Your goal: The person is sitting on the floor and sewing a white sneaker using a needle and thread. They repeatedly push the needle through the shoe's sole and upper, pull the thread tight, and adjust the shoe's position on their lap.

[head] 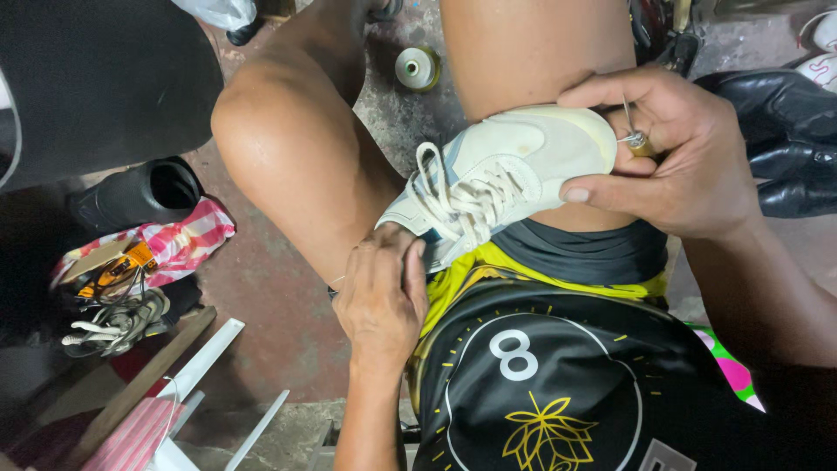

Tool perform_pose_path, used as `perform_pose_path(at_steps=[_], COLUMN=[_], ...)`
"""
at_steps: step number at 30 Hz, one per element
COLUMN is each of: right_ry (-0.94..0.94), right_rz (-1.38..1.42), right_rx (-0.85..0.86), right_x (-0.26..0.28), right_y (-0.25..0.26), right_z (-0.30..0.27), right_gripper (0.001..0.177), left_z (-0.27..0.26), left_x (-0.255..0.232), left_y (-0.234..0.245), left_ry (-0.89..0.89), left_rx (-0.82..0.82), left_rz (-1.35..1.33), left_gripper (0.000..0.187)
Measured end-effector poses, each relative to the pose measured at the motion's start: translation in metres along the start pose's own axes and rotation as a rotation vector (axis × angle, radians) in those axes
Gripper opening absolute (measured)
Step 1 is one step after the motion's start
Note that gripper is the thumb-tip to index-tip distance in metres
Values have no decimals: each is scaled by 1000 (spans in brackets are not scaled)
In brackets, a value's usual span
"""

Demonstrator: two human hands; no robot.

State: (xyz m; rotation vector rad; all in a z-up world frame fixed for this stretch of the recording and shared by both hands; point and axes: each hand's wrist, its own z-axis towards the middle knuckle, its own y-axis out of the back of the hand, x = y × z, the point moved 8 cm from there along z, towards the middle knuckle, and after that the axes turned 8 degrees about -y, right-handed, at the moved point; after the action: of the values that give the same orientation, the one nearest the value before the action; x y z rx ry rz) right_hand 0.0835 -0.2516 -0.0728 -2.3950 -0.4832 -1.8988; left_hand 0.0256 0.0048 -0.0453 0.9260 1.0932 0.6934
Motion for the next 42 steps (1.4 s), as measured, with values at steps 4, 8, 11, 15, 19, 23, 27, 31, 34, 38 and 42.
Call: perform_pose_path(at_steps=[4, 8, 11, 15, 19, 23, 27, 31, 34, 38, 42], right_ry=[-27, -13, -158, -497, -749, -523, 217, -95, 152, 184, 164], right_rz=[17, -37, -93, -426, -763, -789, -410, -368, -237, -291, -288], right_rx=[17, -3, 12, 112, 360, 408, -7, 88, 20, 29, 36], right_x=[-3, 6, 7, -4, -22, -4, 61, 21, 38, 44, 44], right_y=[-2, -2, -7, 3, 18, 17, 8, -14, -12, -10, -11], right_z=[-1, 1, 3, -9, -25, -11, 3, 17, 20, 22, 25], right_gripper=[62, 61, 70, 98, 118, 115, 95, 74, 55, 52, 51], left_z=[1, 1, -3, 0, -2, -6, -8, -15, -19, -31, -32], left_x=[0, 10, 20, 14, 19, 21, 21, 31, 34, 46, 44], left_y=[-5, -7, -8, -10, -13, -17, -22, -28, -23, -23, -30], left_ry=[26, 127, 200, 120, 141, 154, 163, 285, 265, 383, 496], left_rx=[78, 62, 76, 64, 81, 64, 54, 35, -120, -367, -236], left_rz=[-36, -210, -278, -296, -334, -322, -287, -287, -359, -725, -877], left_gripper=[18, 27, 32, 25, 26, 29, 31, 30, 31, 37, 20])
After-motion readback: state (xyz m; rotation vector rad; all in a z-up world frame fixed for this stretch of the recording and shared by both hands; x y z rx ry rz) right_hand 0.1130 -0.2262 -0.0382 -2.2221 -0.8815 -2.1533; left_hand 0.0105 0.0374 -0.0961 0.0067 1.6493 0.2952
